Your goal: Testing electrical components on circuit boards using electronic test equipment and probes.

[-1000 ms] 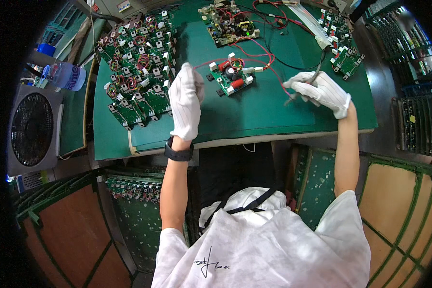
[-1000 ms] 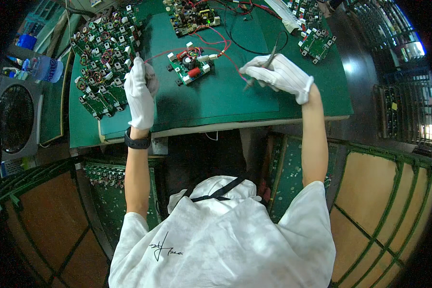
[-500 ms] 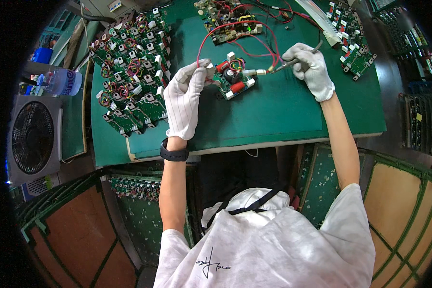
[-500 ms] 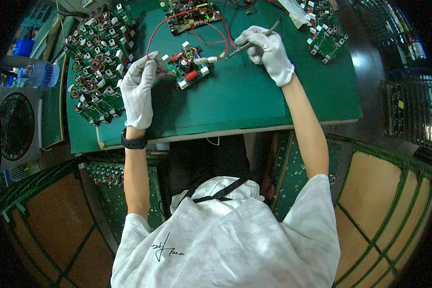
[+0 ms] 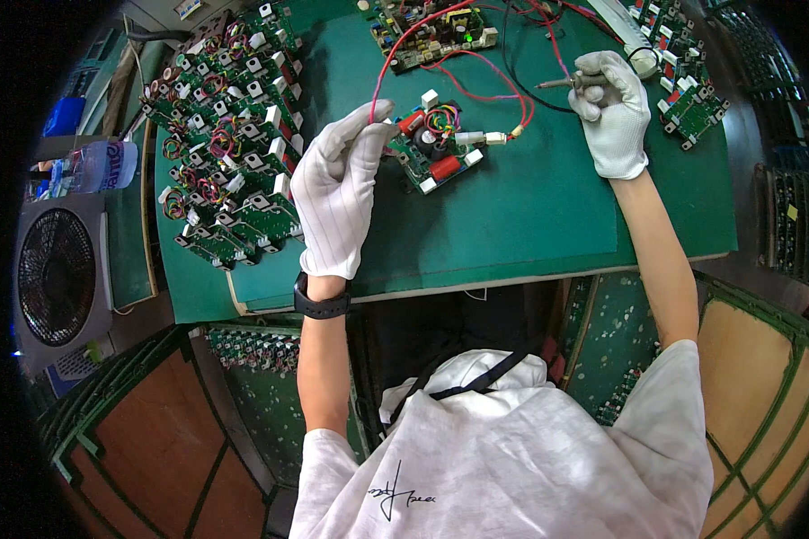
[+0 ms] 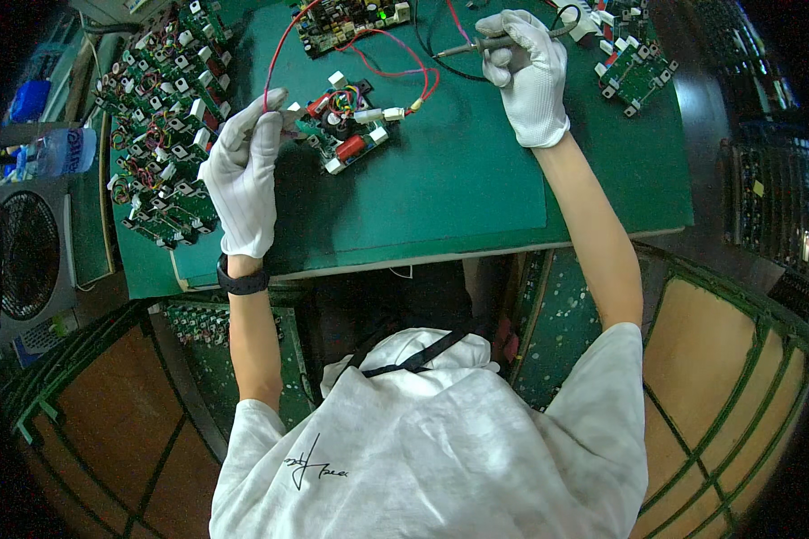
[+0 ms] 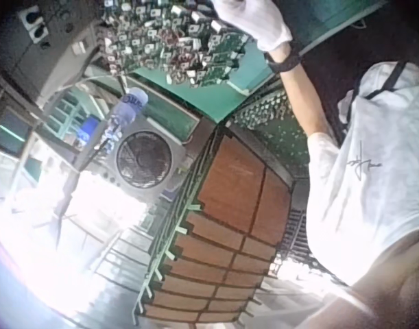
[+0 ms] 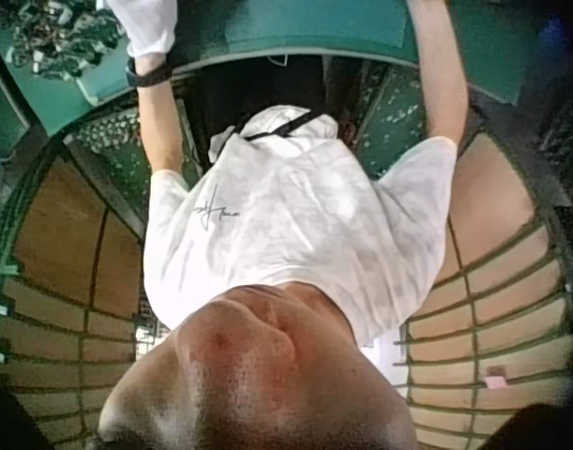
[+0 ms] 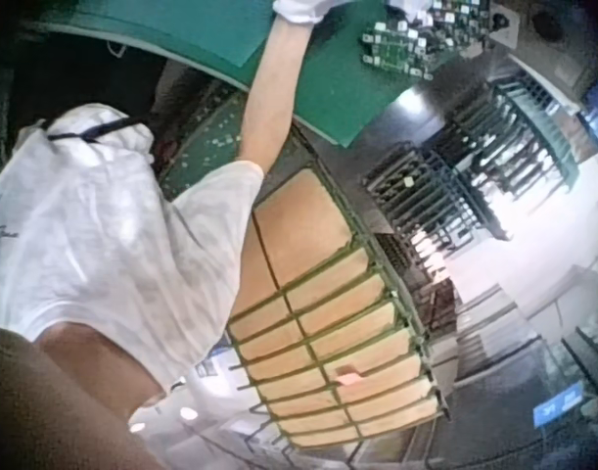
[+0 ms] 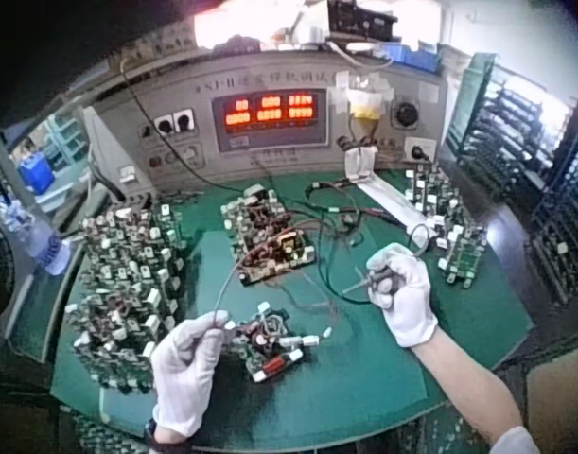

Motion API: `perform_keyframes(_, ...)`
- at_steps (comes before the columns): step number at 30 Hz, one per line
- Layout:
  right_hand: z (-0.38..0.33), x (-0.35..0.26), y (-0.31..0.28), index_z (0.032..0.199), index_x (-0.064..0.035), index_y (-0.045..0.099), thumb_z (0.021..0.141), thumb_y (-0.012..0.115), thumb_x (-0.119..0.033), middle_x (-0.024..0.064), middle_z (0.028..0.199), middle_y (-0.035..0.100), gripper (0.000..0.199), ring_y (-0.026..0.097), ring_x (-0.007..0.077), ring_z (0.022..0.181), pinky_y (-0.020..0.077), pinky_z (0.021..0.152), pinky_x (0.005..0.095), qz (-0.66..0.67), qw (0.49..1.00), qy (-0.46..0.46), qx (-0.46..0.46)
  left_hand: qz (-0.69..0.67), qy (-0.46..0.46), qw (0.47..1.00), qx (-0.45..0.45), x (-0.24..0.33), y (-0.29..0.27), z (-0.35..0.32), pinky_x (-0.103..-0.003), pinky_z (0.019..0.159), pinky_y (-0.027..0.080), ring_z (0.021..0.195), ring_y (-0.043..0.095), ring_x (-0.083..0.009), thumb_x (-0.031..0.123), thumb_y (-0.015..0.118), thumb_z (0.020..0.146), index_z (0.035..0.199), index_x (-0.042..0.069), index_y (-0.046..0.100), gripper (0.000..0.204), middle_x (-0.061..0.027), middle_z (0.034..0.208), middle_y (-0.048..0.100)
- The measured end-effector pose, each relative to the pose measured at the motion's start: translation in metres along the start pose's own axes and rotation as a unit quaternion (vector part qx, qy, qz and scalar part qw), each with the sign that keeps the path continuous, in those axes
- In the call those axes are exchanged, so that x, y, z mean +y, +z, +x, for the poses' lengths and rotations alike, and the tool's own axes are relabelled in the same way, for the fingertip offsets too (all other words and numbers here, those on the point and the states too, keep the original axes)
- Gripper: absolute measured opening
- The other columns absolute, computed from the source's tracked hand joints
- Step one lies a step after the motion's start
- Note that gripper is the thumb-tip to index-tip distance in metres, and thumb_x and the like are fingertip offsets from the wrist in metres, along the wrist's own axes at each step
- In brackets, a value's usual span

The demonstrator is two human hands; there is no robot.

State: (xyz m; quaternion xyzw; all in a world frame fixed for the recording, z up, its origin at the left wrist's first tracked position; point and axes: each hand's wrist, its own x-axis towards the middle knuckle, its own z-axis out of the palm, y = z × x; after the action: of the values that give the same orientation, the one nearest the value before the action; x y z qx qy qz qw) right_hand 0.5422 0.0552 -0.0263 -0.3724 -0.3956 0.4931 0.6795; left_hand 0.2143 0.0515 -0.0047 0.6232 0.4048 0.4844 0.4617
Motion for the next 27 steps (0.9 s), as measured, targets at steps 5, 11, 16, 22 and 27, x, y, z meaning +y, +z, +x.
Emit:
perform_keyframes(5,0.006,0.003,0.002,0.108,0.0035,0.064,0.106,0.049,-0.021,0.0058,0.082,0.055,0.029,0.045,0.0074,0.063,0.0375,0.055,0.0224,0.007,0.999,0.033,-0.010,-0.011,-0.003,1.000,-0.010,-0.006,0.003,0.000,-0.025,0.088,0.056,0.100,0.071,-0.0126,0.009,0.064,0.104,0.129,-0.003,0.067,0.028,-0.0086,0.116,0.073)
perform_keyframes(11,0.001,0.008,0.033,0.110,0.0041,0.067,0.107,0.054,-0.021,0.0093,0.088,0.063,0.029,0.056,0.0111,0.070,0.0449,0.062,0.0260,-0.134,0.990,-0.030,-0.026,0.016,-0.011,1.000,-0.009,-0.002,0.003,0.003,-0.026,0.087,0.057,0.100,0.072,-0.0135,0.008,0.064,0.104,0.128,-0.004,0.067,0.027,-0.0089,0.118,0.073)
perform_keyframes(16,0.001,0.021,0.031,0.115,0.0033,0.065,0.106,0.059,-0.020,0.0085,0.095,0.065,0.026,0.058,0.0118,0.077,0.0484,0.071,0.0274,-0.133,0.990,-0.031,-0.036,0.014,-0.027,1.000,-0.003,-0.006,0.005,0.001,-0.027,0.088,0.057,0.100,0.072,-0.0147,0.008,0.063,0.104,0.129,-0.004,0.066,0.028,-0.0091,0.119,0.073)
perform_keyframes(22,-0.003,0.023,0.033,0.125,0.0032,0.064,0.107,0.060,-0.022,0.0151,0.123,0.070,0.031,0.069,0.0169,0.101,0.0533,0.091,0.0295,-0.190,0.981,-0.040,-0.021,-0.020,-0.007,1.000,0.010,-0.005,0.005,0.002,-0.027,0.089,0.057,0.101,0.072,-0.0150,0.008,0.063,0.105,0.129,-0.005,0.066,0.028,-0.0089,0.122,0.072)
perform_keyframes(27,-0.003,0.016,0.044,0.117,0.0007,0.067,0.106,0.060,-0.023,0.0115,0.110,0.071,0.027,0.069,0.0147,0.095,0.0546,0.083,0.0276,-0.267,0.958,-0.096,-0.046,0.029,-0.004,1.000,-0.008,-0.012,0.009,0.002,-0.026,0.084,0.056,0.095,0.071,-0.0121,0.008,0.067,0.102,0.126,-0.001,0.069,0.026,-0.0075,0.111,0.074)
